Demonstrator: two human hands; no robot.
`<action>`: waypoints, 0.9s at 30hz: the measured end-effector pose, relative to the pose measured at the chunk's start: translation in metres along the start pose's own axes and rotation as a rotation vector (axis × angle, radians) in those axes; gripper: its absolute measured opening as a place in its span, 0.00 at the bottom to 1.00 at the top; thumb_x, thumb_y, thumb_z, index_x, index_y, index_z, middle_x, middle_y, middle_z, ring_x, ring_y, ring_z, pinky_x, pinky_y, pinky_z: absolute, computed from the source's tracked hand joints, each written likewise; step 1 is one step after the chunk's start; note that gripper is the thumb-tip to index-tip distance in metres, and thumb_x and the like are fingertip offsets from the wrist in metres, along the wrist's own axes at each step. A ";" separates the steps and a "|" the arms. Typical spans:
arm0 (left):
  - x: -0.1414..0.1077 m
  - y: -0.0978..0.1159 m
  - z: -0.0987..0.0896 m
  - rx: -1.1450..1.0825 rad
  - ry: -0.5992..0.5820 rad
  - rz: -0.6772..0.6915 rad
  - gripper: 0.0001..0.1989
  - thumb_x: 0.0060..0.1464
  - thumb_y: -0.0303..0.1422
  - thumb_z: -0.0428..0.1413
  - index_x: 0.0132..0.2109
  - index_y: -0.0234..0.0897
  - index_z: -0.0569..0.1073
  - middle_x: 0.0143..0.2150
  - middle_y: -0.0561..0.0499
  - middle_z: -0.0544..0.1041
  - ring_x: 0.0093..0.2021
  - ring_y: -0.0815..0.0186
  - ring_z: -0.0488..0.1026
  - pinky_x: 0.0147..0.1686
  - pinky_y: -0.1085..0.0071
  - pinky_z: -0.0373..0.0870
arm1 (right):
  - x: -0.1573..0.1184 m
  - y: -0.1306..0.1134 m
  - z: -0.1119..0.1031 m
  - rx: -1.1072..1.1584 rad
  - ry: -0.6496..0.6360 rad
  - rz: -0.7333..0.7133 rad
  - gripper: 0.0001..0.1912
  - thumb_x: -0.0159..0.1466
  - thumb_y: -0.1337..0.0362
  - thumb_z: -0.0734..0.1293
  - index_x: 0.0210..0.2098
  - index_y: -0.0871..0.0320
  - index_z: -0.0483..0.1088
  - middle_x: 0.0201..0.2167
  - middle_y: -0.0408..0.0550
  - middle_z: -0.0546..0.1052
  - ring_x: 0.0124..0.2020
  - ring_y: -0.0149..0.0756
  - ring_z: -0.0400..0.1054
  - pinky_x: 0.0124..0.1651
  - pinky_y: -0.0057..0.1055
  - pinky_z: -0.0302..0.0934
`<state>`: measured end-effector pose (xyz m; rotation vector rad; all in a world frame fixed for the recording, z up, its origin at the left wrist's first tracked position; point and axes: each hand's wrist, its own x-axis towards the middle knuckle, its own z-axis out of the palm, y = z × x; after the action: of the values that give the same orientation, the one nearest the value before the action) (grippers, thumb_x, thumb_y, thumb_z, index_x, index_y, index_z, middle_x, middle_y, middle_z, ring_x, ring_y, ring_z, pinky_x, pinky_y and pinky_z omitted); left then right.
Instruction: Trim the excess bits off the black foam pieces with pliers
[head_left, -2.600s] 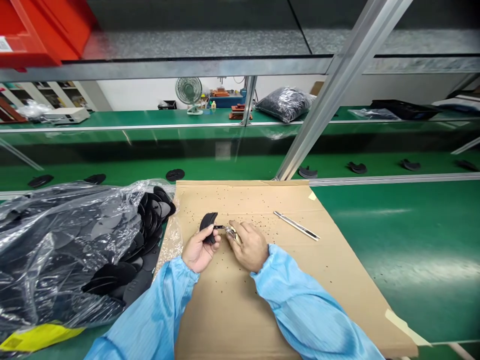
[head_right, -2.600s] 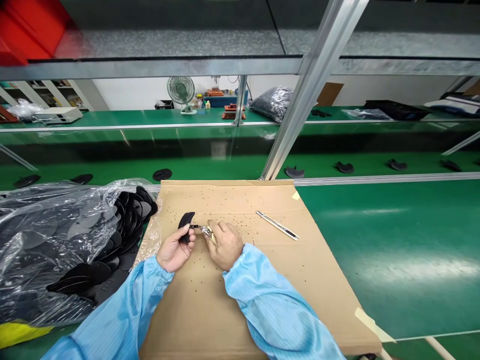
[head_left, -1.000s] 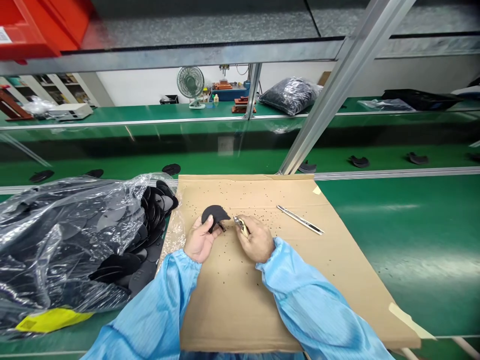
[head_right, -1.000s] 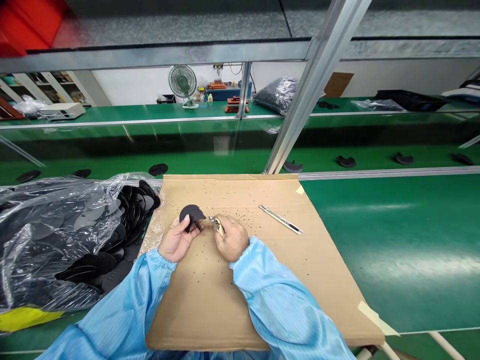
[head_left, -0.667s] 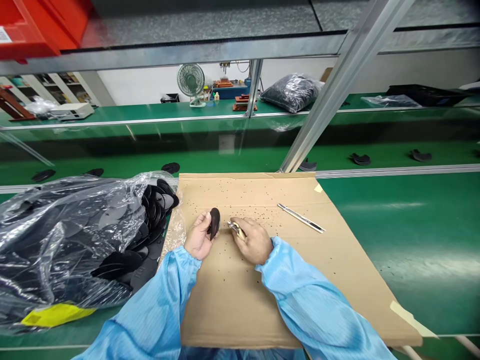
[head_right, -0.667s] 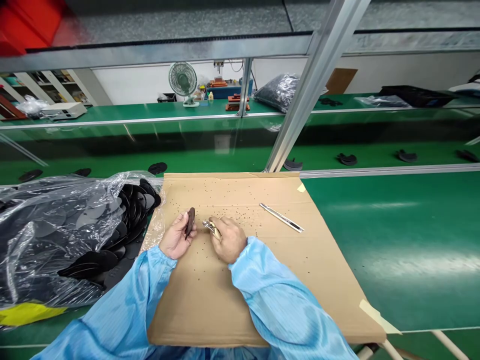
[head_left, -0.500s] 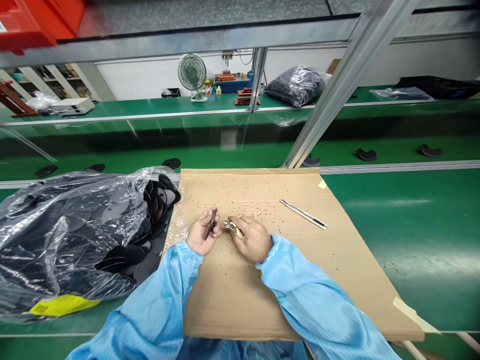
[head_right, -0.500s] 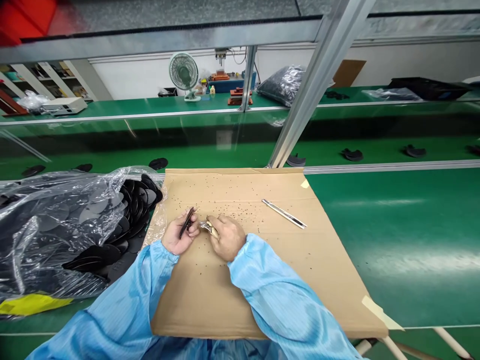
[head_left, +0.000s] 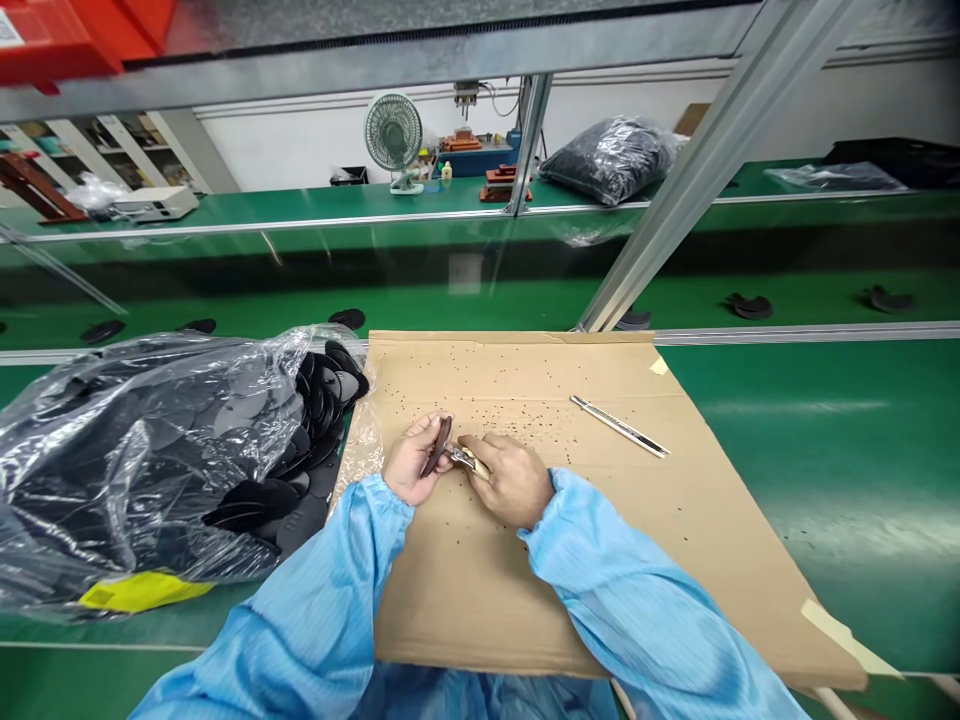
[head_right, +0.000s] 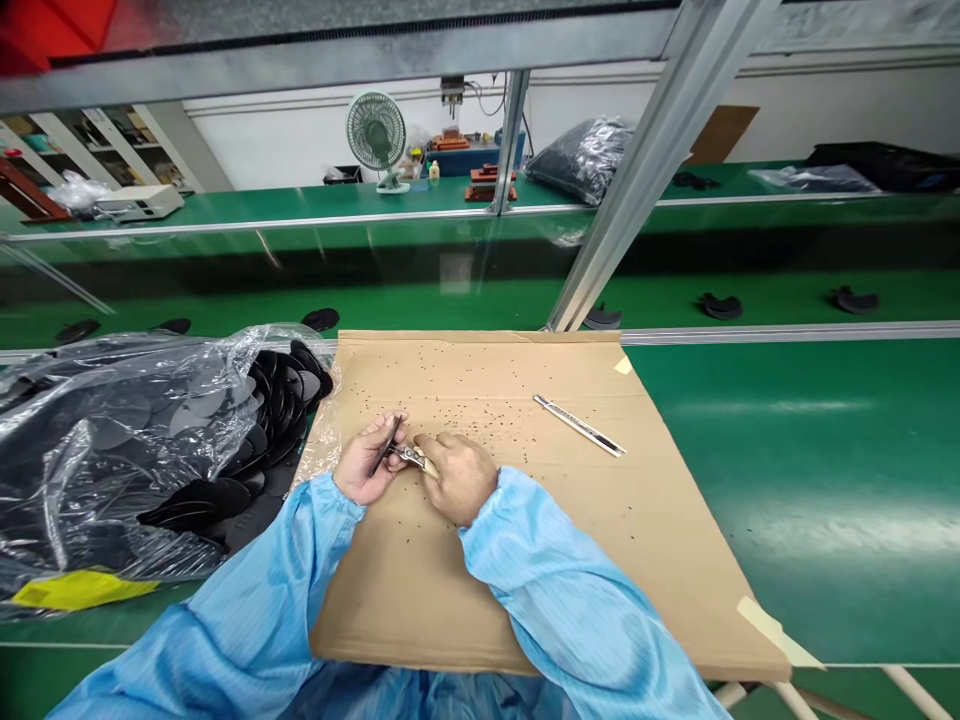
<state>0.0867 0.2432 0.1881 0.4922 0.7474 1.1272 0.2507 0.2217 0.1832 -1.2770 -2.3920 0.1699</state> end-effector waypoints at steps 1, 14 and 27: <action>0.000 0.000 0.000 0.011 0.008 0.011 0.19 0.44 0.34 0.66 0.41 0.32 0.70 0.26 0.55 0.65 0.20 0.76 0.60 0.16 0.82 0.56 | 0.000 0.000 -0.002 -0.015 -0.012 0.006 0.17 0.60 0.70 0.63 0.50 0.58 0.68 0.35 0.49 0.72 0.36 0.40 0.66 0.41 0.32 0.59; 0.001 -0.009 0.002 0.137 0.089 0.180 0.26 0.37 0.44 0.68 0.40 0.32 0.71 0.25 0.56 0.67 0.21 0.75 0.61 0.20 0.77 0.58 | 0.000 -0.006 -0.015 -0.170 -0.155 0.118 0.16 0.57 0.73 0.64 0.44 0.54 0.70 0.35 0.47 0.74 0.36 0.42 0.69 0.36 0.33 0.58; 0.008 -0.008 0.001 0.061 0.024 0.196 0.25 0.41 0.43 0.67 0.40 0.36 0.64 0.28 0.54 0.68 0.23 0.71 0.66 0.20 0.76 0.60 | 0.001 0.033 -0.005 0.267 0.341 0.101 0.17 0.62 0.61 0.60 0.48 0.60 0.70 0.42 0.53 0.74 0.43 0.44 0.68 0.49 0.39 0.62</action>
<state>0.0945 0.2473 0.1812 0.6148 0.7683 1.2968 0.2773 0.2412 0.1781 -1.1932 -1.9463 0.2681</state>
